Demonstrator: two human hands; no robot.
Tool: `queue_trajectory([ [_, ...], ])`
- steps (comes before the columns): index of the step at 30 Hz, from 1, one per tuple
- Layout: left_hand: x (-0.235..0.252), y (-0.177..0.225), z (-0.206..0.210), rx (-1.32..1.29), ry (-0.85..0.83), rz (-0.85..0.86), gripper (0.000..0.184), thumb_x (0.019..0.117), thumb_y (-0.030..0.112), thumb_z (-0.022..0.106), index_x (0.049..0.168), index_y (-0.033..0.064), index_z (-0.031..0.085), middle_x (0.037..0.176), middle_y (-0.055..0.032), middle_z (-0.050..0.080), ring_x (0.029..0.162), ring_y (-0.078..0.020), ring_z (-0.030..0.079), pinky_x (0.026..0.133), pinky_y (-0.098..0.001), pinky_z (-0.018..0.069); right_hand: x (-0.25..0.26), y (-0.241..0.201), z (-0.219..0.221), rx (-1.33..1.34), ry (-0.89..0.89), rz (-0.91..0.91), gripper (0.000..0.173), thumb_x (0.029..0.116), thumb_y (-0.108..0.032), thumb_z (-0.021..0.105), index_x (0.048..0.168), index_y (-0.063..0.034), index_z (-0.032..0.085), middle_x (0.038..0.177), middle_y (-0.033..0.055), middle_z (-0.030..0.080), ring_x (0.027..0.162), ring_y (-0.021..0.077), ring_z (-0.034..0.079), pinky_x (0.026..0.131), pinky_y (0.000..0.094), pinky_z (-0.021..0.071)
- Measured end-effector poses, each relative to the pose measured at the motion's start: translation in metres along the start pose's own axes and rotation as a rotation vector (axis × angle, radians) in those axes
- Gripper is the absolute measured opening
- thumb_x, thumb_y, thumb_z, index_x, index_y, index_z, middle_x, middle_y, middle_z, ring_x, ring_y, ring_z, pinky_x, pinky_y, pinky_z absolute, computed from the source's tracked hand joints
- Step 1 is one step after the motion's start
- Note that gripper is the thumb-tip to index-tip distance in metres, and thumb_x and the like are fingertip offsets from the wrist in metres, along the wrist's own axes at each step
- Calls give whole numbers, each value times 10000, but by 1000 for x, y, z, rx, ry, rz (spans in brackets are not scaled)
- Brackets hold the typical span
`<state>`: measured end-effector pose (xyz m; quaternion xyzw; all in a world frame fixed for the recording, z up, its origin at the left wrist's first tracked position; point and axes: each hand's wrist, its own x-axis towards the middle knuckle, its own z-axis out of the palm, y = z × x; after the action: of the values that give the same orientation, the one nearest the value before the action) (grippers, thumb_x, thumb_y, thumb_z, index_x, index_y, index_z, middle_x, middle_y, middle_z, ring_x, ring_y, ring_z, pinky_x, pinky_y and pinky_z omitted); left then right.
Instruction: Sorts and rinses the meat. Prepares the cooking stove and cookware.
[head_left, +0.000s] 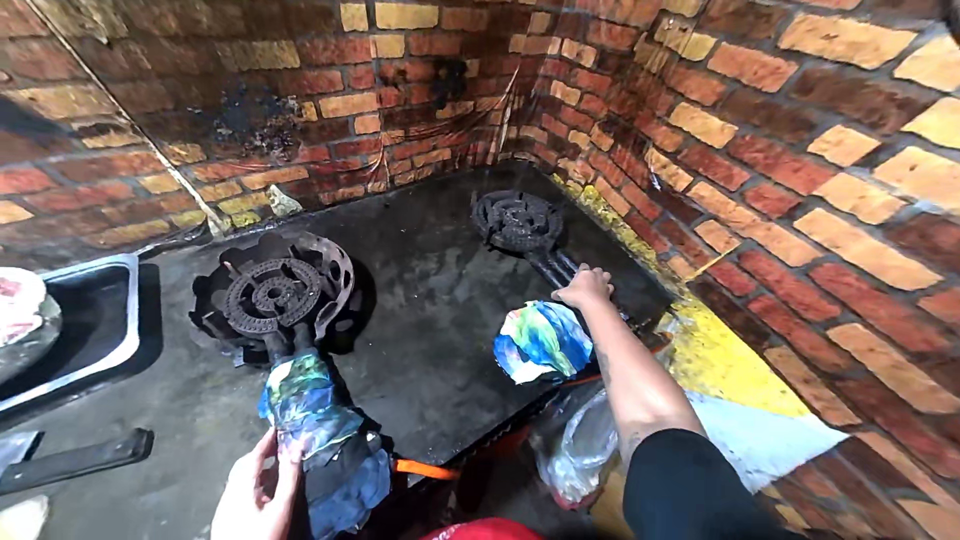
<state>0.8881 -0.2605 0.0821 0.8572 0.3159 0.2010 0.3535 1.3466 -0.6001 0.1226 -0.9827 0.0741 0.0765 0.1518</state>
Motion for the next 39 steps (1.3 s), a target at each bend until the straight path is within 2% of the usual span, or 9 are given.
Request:
queue_trajectory([
  [5,0,-9,3,8,12,21,661,1000,474,568,1449,-10,542,1302,-238,639,1056,-296,692,876,-453,583,-4,-2,5,-6,3,3,1011,725,-339,920,1521,21,412,1528,302,410,1460,462,350,1164,623,321],
  [11,2,-5,-3,-28,-39,2,644,997,408,597,1459,-34,520,1322,-266,620,1051,-289,683,885,-435,570,-11,-3,14,7,14,-17,1060,702,-334,937,1547,5,394,1518,300,417,1437,470,373,1152,622,337],
  [15,4,2,-6,-51,-64,-3,636,1002,363,605,1453,-72,501,1327,-295,603,1059,-278,672,897,-407,562,5,1,25,2,61,-55,1070,654,-351,961,1515,5,434,1478,323,438,1405,498,394,1102,646,385],
  [19,8,8,-11,-71,-119,-28,652,1003,345,607,1471,-86,464,1358,-303,580,1071,-249,662,908,-368,552,8,3,26,6,65,-59,1106,625,-370,965,1524,-14,427,1481,321,437,1402,493,398,1095,640,393],
  [25,9,12,-12,-65,-126,-66,665,1009,361,603,1487,-75,450,1396,-299,558,1106,-232,655,930,-354,547,-3,-5,27,43,57,-84,1087,633,-353,961,1515,5,436,1482,328,431,1407,505,386,1105,658,378],
  [31,8,10,-10,-89,-108,-47,664,1004,361,610,1482,-75,456,1391,-291,565,1103,-212,658,927,-327,549,-6,-3,28,57,59,-94,1090,620,-335,967,1517,-11,440,1482,314,430,1400,491,396,1098,647,394],
  [36,7,8,-9,-128,-94,-63,658,1001,337,627,1477,-83,455,1389,-283,561,1072,-167,653,909,-293,546,-7,-8,28,32,38,-99,1090,643,-360,962,1528,-26,420,1481,312,429,1395,491,400,1092,633,399],
  [39,5,6,-9,-111,-101,-56,667,990,376,625,1478,-54,475,1386,-265,576,1077,-193,661,911,-326,552,-9,-3,29,37,17,-95,1119,663,-395,959,1541,0,390,1499,320,415,1405,491,393,1106,634,386],
])
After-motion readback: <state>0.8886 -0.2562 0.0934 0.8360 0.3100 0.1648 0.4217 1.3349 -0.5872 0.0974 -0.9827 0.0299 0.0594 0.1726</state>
